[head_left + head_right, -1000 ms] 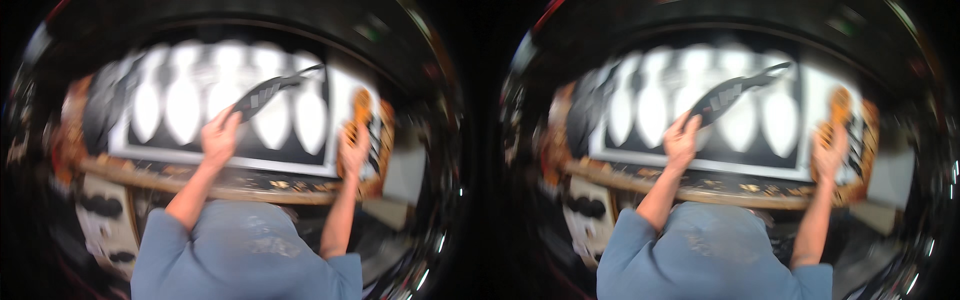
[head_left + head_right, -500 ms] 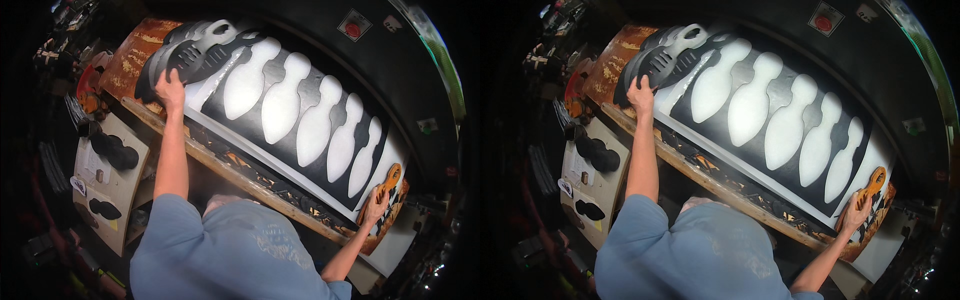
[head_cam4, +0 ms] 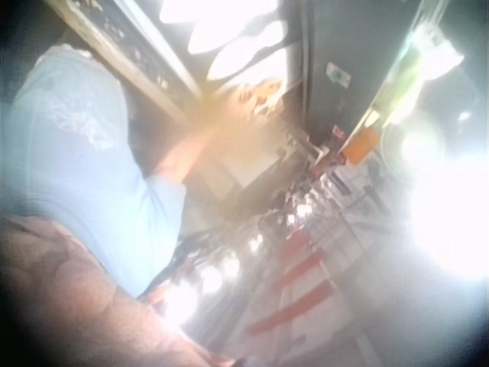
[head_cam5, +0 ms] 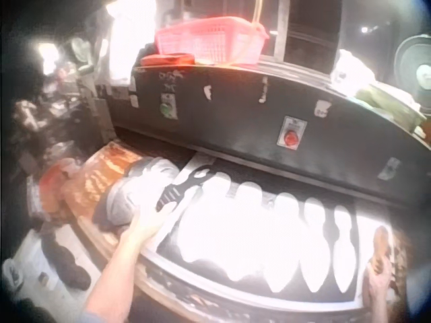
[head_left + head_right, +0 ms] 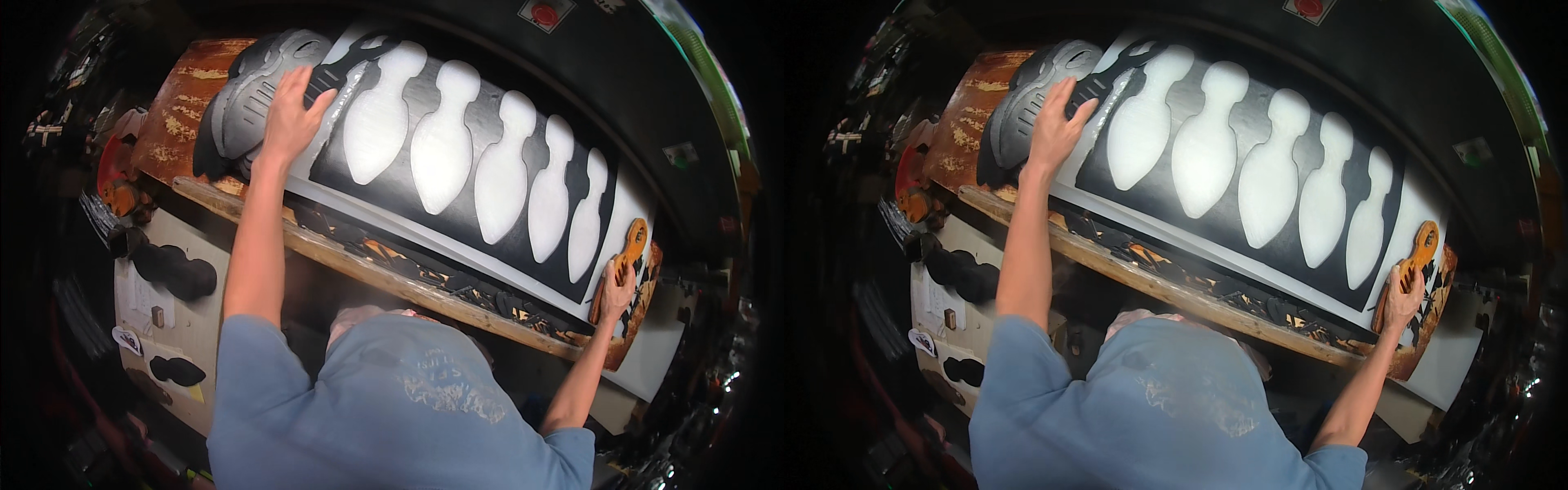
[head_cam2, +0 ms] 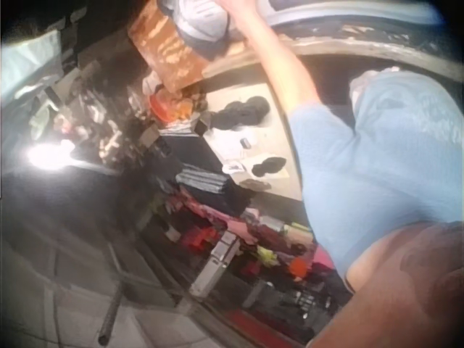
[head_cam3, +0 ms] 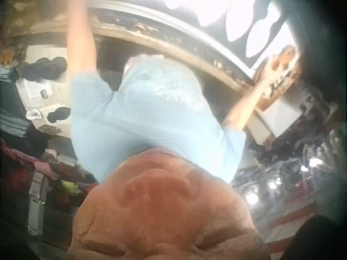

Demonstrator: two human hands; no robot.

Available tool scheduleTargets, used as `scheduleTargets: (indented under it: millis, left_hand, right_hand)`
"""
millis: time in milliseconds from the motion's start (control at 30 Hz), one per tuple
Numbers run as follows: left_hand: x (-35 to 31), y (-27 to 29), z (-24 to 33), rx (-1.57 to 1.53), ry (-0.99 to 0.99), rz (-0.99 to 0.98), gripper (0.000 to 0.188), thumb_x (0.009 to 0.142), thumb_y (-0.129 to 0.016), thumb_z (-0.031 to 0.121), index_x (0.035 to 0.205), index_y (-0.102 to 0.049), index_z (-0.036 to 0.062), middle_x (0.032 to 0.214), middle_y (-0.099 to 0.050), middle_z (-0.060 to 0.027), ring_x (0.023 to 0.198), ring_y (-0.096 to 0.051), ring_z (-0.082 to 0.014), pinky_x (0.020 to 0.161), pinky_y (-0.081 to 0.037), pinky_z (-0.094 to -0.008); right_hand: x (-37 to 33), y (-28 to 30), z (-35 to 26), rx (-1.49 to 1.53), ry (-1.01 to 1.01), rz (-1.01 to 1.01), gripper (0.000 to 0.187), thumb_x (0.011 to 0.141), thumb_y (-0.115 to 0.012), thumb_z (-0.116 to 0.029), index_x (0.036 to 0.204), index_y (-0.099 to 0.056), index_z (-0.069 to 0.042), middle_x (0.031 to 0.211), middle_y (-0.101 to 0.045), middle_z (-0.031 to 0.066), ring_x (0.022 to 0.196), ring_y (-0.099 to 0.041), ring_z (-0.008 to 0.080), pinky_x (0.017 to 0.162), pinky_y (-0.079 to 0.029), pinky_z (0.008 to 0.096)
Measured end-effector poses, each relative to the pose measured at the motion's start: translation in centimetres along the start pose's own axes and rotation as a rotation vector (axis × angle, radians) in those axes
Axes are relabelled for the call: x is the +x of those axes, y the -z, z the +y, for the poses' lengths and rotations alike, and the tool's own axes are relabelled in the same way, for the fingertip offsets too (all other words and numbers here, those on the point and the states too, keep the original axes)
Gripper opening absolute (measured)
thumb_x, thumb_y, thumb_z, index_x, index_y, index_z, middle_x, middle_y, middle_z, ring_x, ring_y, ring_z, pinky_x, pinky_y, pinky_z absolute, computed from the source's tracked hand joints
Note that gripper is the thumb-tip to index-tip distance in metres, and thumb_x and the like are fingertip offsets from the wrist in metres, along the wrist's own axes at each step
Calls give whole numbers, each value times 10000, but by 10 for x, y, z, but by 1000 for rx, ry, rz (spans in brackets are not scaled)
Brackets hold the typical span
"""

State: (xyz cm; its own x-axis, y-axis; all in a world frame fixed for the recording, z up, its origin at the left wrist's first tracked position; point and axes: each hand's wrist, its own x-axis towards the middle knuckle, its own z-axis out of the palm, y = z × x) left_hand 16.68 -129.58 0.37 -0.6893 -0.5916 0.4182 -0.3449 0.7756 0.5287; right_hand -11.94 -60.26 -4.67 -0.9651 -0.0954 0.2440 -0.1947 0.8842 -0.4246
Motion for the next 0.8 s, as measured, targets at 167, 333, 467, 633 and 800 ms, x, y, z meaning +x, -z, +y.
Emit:
scheduleTargets:
  millis: [167, 333, 467, 633, 800]
  left_hand:
    - [34, -29, -15, 311, 83, -291, 782, 1056, -612, 490, 1569, -448, -77, 1629, -419, -326, 1546, -373, -455, 1271, -335, -473]
    - [43, -30, -9, 376, 3, -188, 507, 1091, -531, 321, 1396, -607, -77, 1331, -654, -335, 1263, -642, -444, 1089, -514, -478]
    - [66, -1, 2, 165, 83, 97, 373, 1080, -512, 248, 1212, -716, -35, 942, -795, -206, 939, -768, -417, 898, -596, -478]
    - [57, 10, -7, 156, 118, -154, 426, 1070, -570, 306, 1314, -682, -25, 1213, -744, -250, 1146, -717, -403, 1002, -560, -450]
    - [27, -18, -15, 376, -253, -147, 506, 1060, -609, 321, 1398, -615, -55, 1333, -678, -291, 1227, -658, -448, 1040, -536, -459]
  right_hand:
    - [-1, 2, -4, -5, 33, 7, 707, 941, -805, -456, 1455, -614, -10, 1456, -595, 217, 1350, -569, 366, 1154, -453, 445]
    - [-3, 1, -1, 12, 36, 7, 701, 950, -793, -459, 1459, -610, -15, 1480, -585, 223, 1383, -540, 376, 1170, -430, 459]
    - [-3, -1, 1, -24, 15, -2, 711, 954, -791, -465, 1479, -603, -25, 1518, -555, 225, 1401, -529, 381, 1185, -423, 452]
    - [-5, 0, -3, -15, -12, -21, 691, 982, -764, -455, 1505, -585, -39, 1550, -531, 224, 1426, -506, 381, 1190, -418, 465]
    - [-7, 1, -8, -18, 9, 1, 674, 984, -765, -433, 1500, -585, -38, 1548, -533, 222, 1418, -512, 385, 1190, -416, 467]
